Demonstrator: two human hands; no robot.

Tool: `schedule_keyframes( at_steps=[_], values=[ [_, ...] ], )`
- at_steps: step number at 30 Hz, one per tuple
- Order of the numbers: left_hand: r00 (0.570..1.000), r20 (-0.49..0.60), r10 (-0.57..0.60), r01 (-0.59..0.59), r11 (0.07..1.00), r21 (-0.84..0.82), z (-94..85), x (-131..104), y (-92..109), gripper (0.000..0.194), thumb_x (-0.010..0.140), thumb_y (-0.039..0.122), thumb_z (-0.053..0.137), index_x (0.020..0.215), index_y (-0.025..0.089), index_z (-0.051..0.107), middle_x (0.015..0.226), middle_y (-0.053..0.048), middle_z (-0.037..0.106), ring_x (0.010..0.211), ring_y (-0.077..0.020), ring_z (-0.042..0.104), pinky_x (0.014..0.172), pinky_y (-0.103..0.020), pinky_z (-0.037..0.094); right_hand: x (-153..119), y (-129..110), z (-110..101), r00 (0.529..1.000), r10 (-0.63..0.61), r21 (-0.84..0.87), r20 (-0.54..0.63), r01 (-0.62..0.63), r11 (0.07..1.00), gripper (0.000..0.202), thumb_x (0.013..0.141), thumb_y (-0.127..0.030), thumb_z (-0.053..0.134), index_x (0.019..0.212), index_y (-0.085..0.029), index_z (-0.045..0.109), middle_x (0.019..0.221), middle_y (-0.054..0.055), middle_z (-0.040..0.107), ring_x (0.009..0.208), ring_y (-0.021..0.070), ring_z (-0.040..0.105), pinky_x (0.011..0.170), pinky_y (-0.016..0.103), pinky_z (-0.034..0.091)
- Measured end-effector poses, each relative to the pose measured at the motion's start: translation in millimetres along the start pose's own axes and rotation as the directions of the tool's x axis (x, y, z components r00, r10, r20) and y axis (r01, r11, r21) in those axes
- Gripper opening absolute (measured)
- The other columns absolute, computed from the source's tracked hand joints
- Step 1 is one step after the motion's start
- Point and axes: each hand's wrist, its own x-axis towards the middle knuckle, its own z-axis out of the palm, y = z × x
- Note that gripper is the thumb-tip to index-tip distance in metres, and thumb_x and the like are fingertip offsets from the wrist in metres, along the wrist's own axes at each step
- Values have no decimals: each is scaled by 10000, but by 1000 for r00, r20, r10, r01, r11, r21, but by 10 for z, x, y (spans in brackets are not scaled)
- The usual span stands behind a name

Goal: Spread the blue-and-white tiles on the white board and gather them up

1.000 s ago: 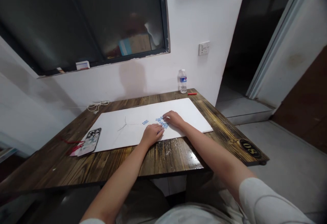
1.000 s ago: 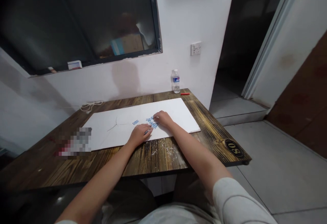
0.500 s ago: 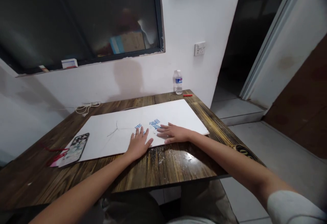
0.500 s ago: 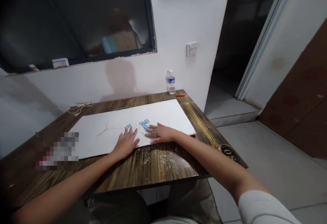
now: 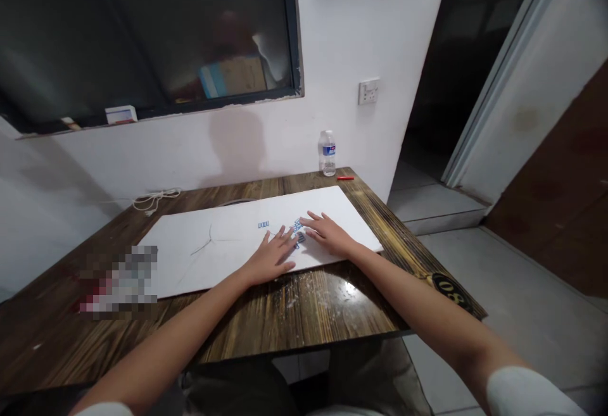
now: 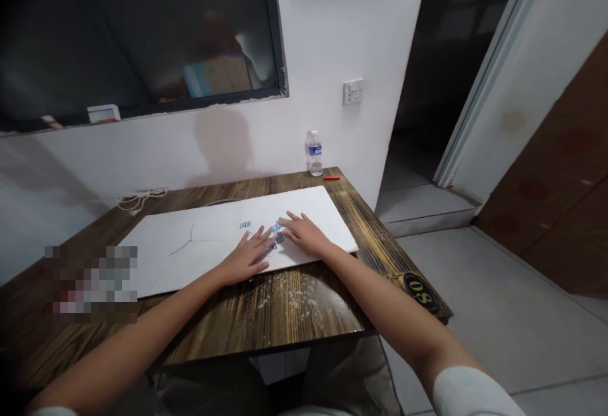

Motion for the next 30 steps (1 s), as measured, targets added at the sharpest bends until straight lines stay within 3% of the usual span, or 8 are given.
schedule_keyframes(
  at_steps=[3,9,13,16,20,24,27,30],
  values=[
    [997,51,65,-66,998,12,-17,-311,100,615,923,587,313,1482,352,214,1549,-16,239,1435,-261,170,1144,-528,50,24,32,46,994,-13,-71,104,20,997,515,965,-480,362,1433,-266,381,1505,69,336,1426,273,189,1117,585,134],
    [967,60,-248,244,967,68,4,-735,-212,635,933,580,245,1495,289,203,1566,-48,162,1440,-270,146,1123,-514,185,7,-48,38,926,-113,-30,361,133,991,555,917,-546,444,1421,-317,399,1525,69,291,1418,280,217,1124,552,121],
    [902,67,-428,423,903,68,-26,-584,-495,649,943,544,204,1491,197,239,1565,-112,145,1442,-288,113,1108,-553,182,-41,-115,4,879,-171,74,445,155,985,564,893,-588,458,1408,-365,402,1541,38,254,1431,282,166,1131,550,78],
    [896,51,-440,441,897,-16,-55,-257,-572,625,956,498,166,1494,184,218,1566,-130,112,1445,-293,53,1102,-593,131,-57,-180,49,881,-193,50,431,190,981,622,866,-609,490,1426,-366,368,1554,44,211,1437,293,127,1130,560,58],
    [918,-3,-397,391,906,-164,-20,291,-509,601,969,462,100,1492,191,221,1561,-127,155,1446,-277,63,1109,-588,88,-45,-193,114,908,-178,-37,378,207,978,658,892,-594,451,1466,-308,303,1554,80,194,1439,298,104,1128,574,58],
    [969,-3,-246,240,951,-197,80,666,-304,581,974,456,100,1484,219,246,1551,-124,209,1444,-266,108,1114,-575,86,-46,-29,98,969,-30,-135,246,65,989,653,957,-508,360,1506,-198,190,1541,138,206,1435,283,138,1133,558,115],
    [997,37,-66,70,989,-132,107,661,-81,607,964,511,153,1491,220,228,1556,-120,188,1446,-271,97,1115,-577,89,-81,160,65,983,120,-206,140,-90,974,647,963,-472,360,1498,-138,215,1529,174,233,1431,300,153,1128,565,137],
    [998,12,68,-67,994,-85,71,404,138,641,937,579,236,1484,245,252,1562,-94,177,1448,-272,95,1128,-557,84,-114,294,43,979,174,-220,107,-147,964,620,968,-472,341,1482,-136,263,1522,181,254,1428,308,160,1114,587,148]
  ],
)
